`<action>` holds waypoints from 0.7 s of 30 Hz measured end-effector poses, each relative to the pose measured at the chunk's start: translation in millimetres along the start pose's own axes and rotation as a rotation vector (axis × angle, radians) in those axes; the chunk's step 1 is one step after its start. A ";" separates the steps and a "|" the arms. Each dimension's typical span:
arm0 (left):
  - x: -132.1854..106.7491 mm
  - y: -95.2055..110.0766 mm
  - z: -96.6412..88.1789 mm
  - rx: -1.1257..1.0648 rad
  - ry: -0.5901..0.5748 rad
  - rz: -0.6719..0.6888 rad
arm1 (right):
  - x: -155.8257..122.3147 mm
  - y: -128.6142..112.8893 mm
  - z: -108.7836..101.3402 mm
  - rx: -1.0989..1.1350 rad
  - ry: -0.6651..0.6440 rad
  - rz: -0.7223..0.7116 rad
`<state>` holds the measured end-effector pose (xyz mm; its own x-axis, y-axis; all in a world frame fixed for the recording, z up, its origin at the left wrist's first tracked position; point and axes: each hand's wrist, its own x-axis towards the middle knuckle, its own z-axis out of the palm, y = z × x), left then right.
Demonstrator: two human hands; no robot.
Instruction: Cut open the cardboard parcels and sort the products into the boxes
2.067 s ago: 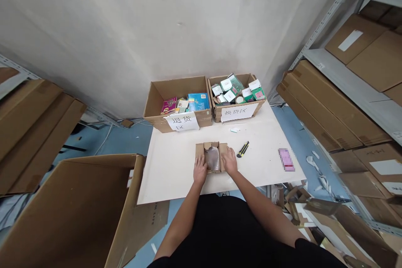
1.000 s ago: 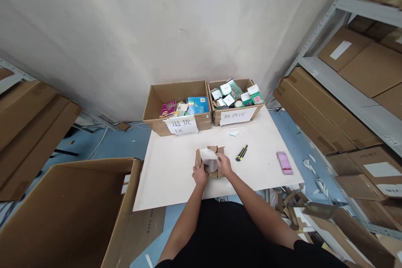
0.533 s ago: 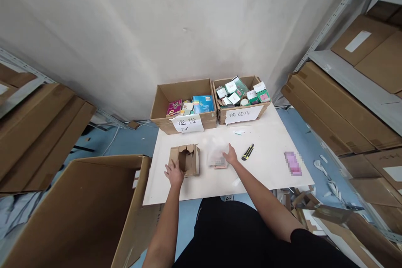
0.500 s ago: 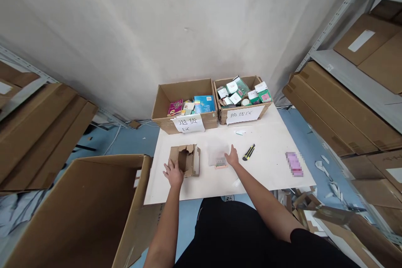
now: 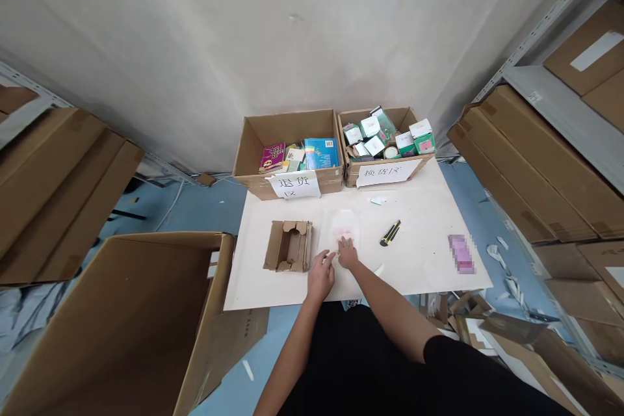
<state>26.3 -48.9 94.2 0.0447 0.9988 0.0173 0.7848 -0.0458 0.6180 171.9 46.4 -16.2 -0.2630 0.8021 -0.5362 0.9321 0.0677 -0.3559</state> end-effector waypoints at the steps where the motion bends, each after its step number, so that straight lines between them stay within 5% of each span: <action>1: 2.8 2.2 5.3 -0.013 -0.054 -0.001 | -0.7 5.8 0.2 0.008 -0.002 0.007; 8: 34.6 -5.7 38.4 -0.007 -0.412 -0.189 | -20.1 55.7 -6.2 0.013 0.070 -0.022; 16: 44.0 -7.1 57.6 0.063 -0.374 -0.368 | -15.7 13.9 4.5 -0.068 -0.113 -0.076; 21: 34.6 -26.6 50.6 0.035 -0.372 -0.430 | -12.9 20.5 -1.7 0.028 -0.108 0.008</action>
<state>38.3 -13.8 38.6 -0.0735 0.8558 -0.5121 0.8002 0.3571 0.4819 194.8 38.4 -15.3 -0.2825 0.7335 -0.6182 0.9272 0.0436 -0.3719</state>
